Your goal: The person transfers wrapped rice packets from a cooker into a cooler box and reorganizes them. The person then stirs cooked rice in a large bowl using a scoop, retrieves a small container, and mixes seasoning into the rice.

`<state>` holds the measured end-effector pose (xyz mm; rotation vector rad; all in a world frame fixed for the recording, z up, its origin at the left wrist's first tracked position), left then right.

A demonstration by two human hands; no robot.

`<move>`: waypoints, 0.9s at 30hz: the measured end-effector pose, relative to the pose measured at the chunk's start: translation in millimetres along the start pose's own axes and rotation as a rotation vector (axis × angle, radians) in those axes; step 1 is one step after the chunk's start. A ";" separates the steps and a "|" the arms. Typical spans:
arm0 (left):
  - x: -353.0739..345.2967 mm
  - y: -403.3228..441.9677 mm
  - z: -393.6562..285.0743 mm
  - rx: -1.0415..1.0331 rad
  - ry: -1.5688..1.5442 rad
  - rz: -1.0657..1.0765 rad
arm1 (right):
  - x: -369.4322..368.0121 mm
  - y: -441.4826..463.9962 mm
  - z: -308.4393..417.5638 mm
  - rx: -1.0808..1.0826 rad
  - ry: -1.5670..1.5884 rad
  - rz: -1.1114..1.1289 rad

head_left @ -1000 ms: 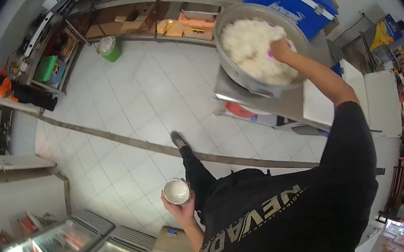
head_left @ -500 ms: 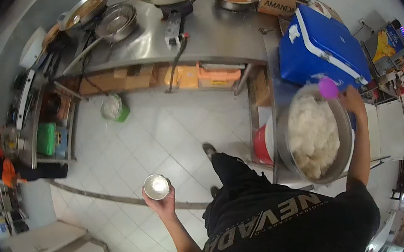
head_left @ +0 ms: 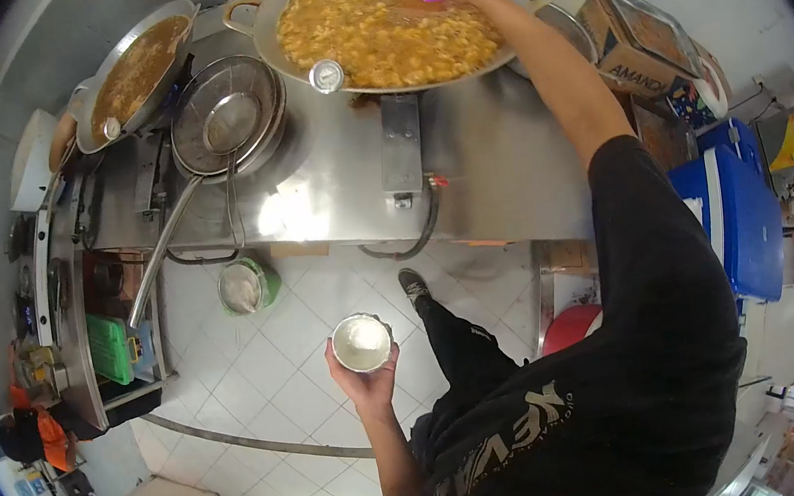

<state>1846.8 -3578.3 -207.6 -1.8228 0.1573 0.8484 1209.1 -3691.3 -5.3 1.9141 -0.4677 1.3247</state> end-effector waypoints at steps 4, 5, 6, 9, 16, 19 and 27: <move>-29.1 20.6 -13.2 0.007 -0.028 0.022 | -35.4 30.5 22.7 0.139 -0.050 0.032; -37.8 23.1 -15.3 0.000 -0.030 0.022 | -33.5 33.3 21.6 0.175 -0.075 -0.004; -49.0 27.5 -16.3 -0.006 -0.031 0.029 | -15.4 31.1 18.3 0.178 -0.047 -0.058; -77.3 48.5 -10.5 0.010 -0.043 0.083 | 47.4 -6.3 2.2 0.108 0.092 -0.145; -153.4 63.7 37.4 -0.080 0.300 0.317 | 138.2 -261.8 24.3 0.086 0.901 0.198; -157.5 5.3 78.0 -0.049 0.446 0.498 | 180.2 -412.5 63.3 0.237 0.669 0.140; -2.8 -139.9 209.3 0.076 0.607 0.568 | 290.3 -679.1 1.8 0.123 0.339 -0.081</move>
Point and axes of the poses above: each hand's wrist, its own y-axis towards the middle knuckle, its own x-axis out of the back of the hand, z = x × y, the point moved 8 cm from there along y, towards the middle knuckle, and after that the axes turned 8 degrees about -z, right-handed, at the moved point
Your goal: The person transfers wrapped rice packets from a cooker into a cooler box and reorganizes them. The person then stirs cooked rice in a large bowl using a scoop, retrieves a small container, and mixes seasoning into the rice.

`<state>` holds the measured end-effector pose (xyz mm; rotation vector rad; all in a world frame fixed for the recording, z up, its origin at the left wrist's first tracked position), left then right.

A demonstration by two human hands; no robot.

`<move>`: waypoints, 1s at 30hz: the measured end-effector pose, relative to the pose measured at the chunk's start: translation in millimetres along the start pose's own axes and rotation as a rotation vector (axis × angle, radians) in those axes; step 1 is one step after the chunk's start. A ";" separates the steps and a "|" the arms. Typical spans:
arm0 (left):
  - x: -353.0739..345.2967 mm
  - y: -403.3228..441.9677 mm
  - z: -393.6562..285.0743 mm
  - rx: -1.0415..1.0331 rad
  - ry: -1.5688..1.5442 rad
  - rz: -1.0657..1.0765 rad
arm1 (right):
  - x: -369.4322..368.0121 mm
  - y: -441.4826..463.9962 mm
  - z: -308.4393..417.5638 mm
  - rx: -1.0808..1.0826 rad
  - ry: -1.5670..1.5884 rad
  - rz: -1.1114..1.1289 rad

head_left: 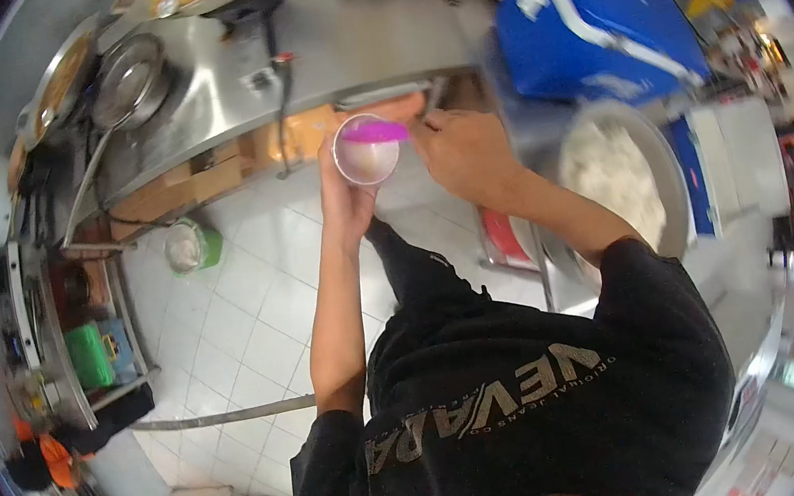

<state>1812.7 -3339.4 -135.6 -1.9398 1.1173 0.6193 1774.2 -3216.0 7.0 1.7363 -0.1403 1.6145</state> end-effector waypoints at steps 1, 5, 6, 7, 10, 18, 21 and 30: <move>-8.9 -22.5 21.5 -0.003 0.013 0.001 | 17.2 -27.2 -8.6 -0.057 -0.038 -0.023; -22.4 -102.6 131.2 0.135 0.032 0.037 | 61.4 -130.9 -20.2 -0.069 0.063 0.332; -24.6 -124.6 153.2 0.176 0.053 -0.006 | 72.7 -154.1 -22.8 -0.102 0.045 0.294; -25.3 -145.2 171.1 0.208 0.074 -0.056 | 85.7 -176.9 -30.0 -0.125 0.030 0.258; -33.5 -196.3 233.5 0.325 0.091 -0.071 | 116.1 -249.4 -42.2 -0.174 0.193 0.401; -77.1 -260.2 382.6 0.418 0.064 -0.390 | 175.3 -391.2 -219.5 -0.330 -0.047 0.438; -76.6 -287.4 429.7 0.441 -0.030 -0.329 | 141.7 -434.3 -289.4 -0.246 -0.062 0.506; -154.5 -336.3 462.6 0.172 -0.320 -0.539 | 78.4 -465.0 -279.8 0.273 0.287 0.945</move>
Point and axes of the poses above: each hand's wrist, its own y-axis towards the middle knuckle, its own x-axis out of the back of the hand, z = x × y, the point moved 8 cm from there along y, towards the middle knuckle, and after that the axes turned 8 degrees about -z, right-handed, at the moved point
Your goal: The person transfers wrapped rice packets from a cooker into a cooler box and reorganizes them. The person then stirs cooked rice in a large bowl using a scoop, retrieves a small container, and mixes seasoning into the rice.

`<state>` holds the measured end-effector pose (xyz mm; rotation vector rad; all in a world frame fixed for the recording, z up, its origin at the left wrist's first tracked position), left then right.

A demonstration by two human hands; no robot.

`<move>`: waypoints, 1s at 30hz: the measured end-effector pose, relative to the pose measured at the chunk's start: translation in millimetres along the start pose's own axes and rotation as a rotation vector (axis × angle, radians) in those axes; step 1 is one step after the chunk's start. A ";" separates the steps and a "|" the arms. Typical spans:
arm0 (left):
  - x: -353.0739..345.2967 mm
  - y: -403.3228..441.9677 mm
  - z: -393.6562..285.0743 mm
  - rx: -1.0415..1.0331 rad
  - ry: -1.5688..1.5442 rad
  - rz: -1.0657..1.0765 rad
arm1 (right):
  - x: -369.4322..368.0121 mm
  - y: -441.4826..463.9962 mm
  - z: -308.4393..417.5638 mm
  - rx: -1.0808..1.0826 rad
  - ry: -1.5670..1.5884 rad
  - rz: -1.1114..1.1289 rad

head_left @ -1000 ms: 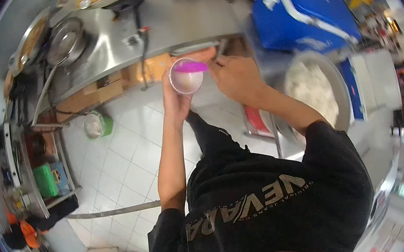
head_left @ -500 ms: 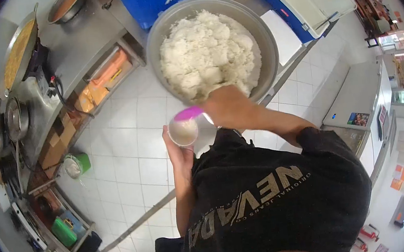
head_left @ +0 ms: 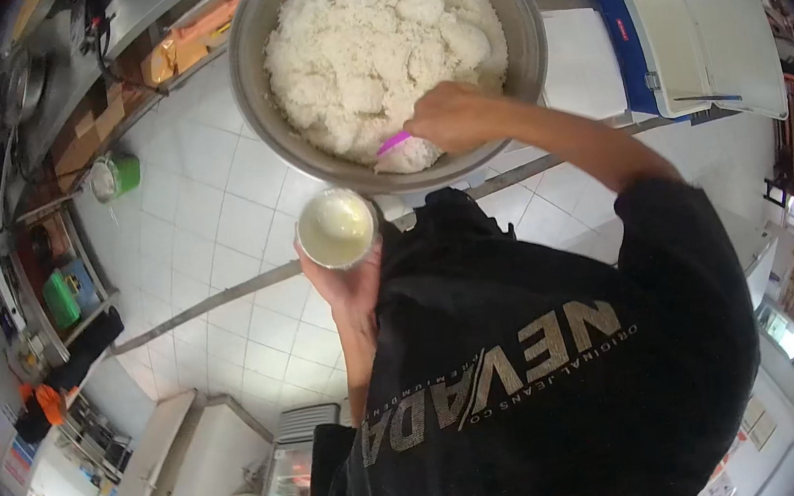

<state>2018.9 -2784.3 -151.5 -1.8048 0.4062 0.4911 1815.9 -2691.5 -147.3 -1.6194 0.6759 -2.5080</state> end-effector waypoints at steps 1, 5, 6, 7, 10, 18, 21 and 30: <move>-0.3 -1.9 -0.9 -0.044 -0.031 -0.017 | -1.4 3.3 0.9 0.020 -0.009 0.088; -4.7 -4.3 -4.7 -0.038 -0.101 0.185 | -24.3 32.8 -14.1 0.341 0.068 0.282; -4.0 -9.8 -8.7 -0.086 -0.058 0.139 | -23.0 34.8 -17.5 0.394 0.141 0.320; -11.3 -18.1 -13.8 -0.135 -0.016 0.099 | -19.8 36.7 -22.1 0.405 0.163 0.333; -37.1 -29.4 -30.5 -0.231 0.115 0.075 | 1.9 31.0 -37.2 0.390 0.309 0.331; -133.1 62.7 23.5 -0.138 0.381 0.125 | 102.4 -55.2 -46.5 -0.342 0.201 -0.531; -173.1 94.5 40.4 -0.033 0.355 0.190 | 85.9 -57.7 21.6 -0.708 -0.154 -0.663; -178.6 110.4 34.4 0.108 0.535 0.306 | 112.4 -76.6 15.3 -0.696 -0.200 -0.758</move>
Point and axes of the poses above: each hand's wrist, its own y-axis towards the middle knuckle, its own x-axis out of the back of the hand, z = x × y, the point moved 8 cm from there along y, towards the middle knuckle, and after that the axes turned 8 degrees about -z, right-handed, at the moved point
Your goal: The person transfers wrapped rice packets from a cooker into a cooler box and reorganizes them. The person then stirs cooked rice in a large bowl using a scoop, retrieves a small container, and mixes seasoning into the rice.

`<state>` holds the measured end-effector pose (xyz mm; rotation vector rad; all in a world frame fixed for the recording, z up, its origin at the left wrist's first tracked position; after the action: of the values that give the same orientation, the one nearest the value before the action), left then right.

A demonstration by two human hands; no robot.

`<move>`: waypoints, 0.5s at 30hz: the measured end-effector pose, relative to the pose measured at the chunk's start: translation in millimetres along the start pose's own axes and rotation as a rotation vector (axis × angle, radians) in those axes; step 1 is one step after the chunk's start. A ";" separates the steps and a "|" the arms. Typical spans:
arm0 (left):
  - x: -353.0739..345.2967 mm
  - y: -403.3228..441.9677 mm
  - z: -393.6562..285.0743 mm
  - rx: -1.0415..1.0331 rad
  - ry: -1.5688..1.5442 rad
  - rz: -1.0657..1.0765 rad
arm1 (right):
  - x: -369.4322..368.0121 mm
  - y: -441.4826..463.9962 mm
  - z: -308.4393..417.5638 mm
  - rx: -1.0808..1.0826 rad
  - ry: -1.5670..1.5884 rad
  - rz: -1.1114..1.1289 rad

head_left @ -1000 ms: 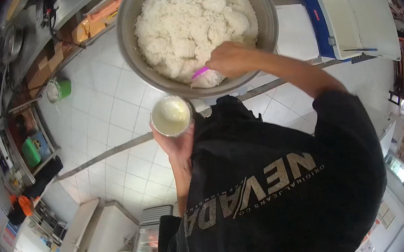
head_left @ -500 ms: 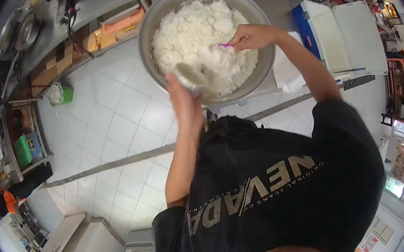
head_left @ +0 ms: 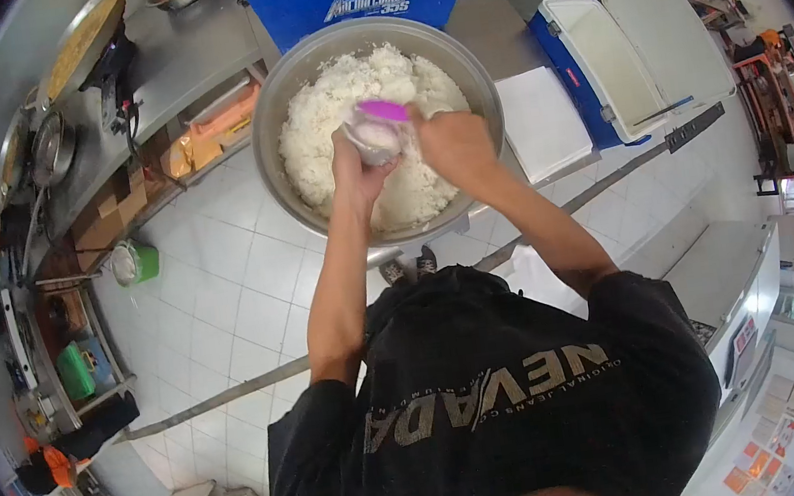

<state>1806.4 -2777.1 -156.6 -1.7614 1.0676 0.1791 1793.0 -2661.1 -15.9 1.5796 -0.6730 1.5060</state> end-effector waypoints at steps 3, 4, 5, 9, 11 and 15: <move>1.0 6.2 -8.2 -0.014 -0.159 0.082 | 30.6 -8.4 -37.5 -0.181 0.334 -0.076; -1.0 5.3 -11.7 -0.050 -0.165 0.089 | 34.3 -10.7 -44.7 -0.228 0.496 -0.114; -4.6 4.7 -14.3 -0.088 -0.174 0.098 | 19.2 -11.3 -41.7 -0.245 0.568 -0.022; -6.8 3.8 -2.0 -0.119 -0.025 0.112 | -62.7 -21.2 -18.2 -0.235 0.671 0.171; -7.7 5.5 0.9 -0.107 0.004 0.173 | -62.5 -13.2 -18.8 -0.223 0.562 0.240; -7.2 10.8 1.3 -0.174 0.029 0.254 | -35.1 5.0 -27.8 0.029 0.422 0.268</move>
<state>1794.7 -2772.8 -160.4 -1.7807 1.3295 0.4146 1769.2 -2645.8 -51.0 1.1665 -0.6355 1.9789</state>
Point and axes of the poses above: each hand's wrist, its own y-axis towards the middle knuckle, its own x-axis out of the back of the hand, z = x × y, the point moved 8 cm from there along y, towards the middle knuckle, and after that the axes turned 8 degrees about -z, right-handed, at the moved point
